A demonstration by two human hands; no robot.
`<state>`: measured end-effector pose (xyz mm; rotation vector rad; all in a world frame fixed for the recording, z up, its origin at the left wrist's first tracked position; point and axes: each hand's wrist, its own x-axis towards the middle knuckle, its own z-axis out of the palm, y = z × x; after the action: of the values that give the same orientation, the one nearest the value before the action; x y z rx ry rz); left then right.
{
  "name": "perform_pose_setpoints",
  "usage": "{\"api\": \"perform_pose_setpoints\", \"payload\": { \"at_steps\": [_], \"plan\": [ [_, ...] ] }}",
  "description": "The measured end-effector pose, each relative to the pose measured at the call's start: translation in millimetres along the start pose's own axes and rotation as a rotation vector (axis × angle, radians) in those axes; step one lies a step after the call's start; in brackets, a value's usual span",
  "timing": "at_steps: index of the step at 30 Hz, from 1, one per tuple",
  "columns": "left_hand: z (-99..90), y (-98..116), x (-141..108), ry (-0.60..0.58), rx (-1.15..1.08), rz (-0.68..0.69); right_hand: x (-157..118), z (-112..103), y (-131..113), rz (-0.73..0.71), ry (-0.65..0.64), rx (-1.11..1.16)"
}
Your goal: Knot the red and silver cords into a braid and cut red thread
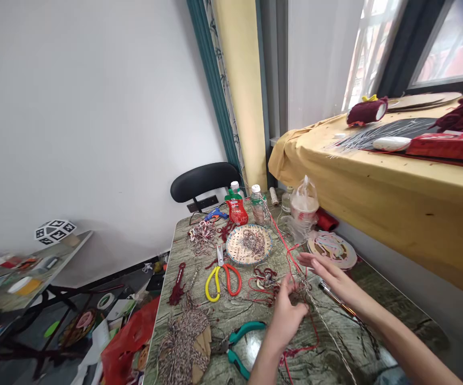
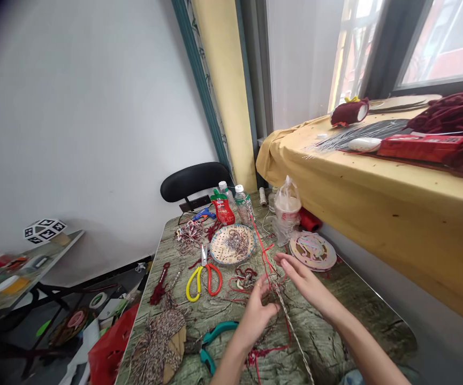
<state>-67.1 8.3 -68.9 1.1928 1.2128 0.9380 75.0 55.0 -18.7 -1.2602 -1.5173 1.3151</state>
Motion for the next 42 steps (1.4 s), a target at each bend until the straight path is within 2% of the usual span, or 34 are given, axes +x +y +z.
{"api": "perform_pose_setpoints", "payload": {
  "at_steps": [3,5,7,9,12,13,14,17,18,22,26,31,34,36,38,40,42],
  "plan": [
    [18.2,-2,-19,0.007,0.221,-0.003,-2,16,-4,0.027,-0.202,0.01],
    [26.1,0,-34,-0.008,0.357,0.007,-13,17,-6,0.073,-0.381,0.085],
    [27.3,5,-47,-0.06,0.44,0.052,-27,12,-5,0.124,-0.465,0.188],
    [20.9,10,-56,-0.188,0.478,0.165,-41,5,-2,0.155,-0.464,0.272],
    [0.0,10,-55,-0.466,0.487,0.361,-56,-7,4,0.125,-0.489,0.303],
    [-8.4,7,-51,-0.481,0.507,0.39,-59,-10,5,0.111,-0.504,0.287],
    [-16.7,4,-44,-0.44,0.547,0.392,-62,-13,5,0.098,-0.517,0.265],
    [-37.2,-8,-17,-0.086,0.762,0.309,-69,-19,4,0.122,-0.542,0.198],
    [-41.7,-11,-7,-0.018,0.836,0.289,-71,-20,4,0.145,-0.548,0.184],
    [-50.7,-15,24,-0.02,1.033,0.203,-82,-22,9,0.225,-0.595,0.249],
    [-61.7,-8,36,0.024,1.032,0.173,-92,-23,20,0.283,-0.632,0.289],
    [-95.0,7,45,0.27,0.903,0.182,-100,-21,33,0.317,-0.699,0.225],
    [-118.1,19,51,0.409,0.791,0.185,-103,-21,43,0.301,-0.691,0.115],
    [-130.7,28,54,0.482,0.73,0.208,-100,-24,46,0.289,-0.608,0.025],
    [-138.8,37,54,0.518,0.694,0.237,-89,-30,44,0.259,-0.466,-0.07],
    [-140.9,44,53,0.5,0.687,0.26,-67,-39,37,0.174,-0.299,-0.198],
    [-136.5,50,54,0.47,0.717,0.298,-34,-51,28,0.053,-0.101,-0.423]
  ]
}}
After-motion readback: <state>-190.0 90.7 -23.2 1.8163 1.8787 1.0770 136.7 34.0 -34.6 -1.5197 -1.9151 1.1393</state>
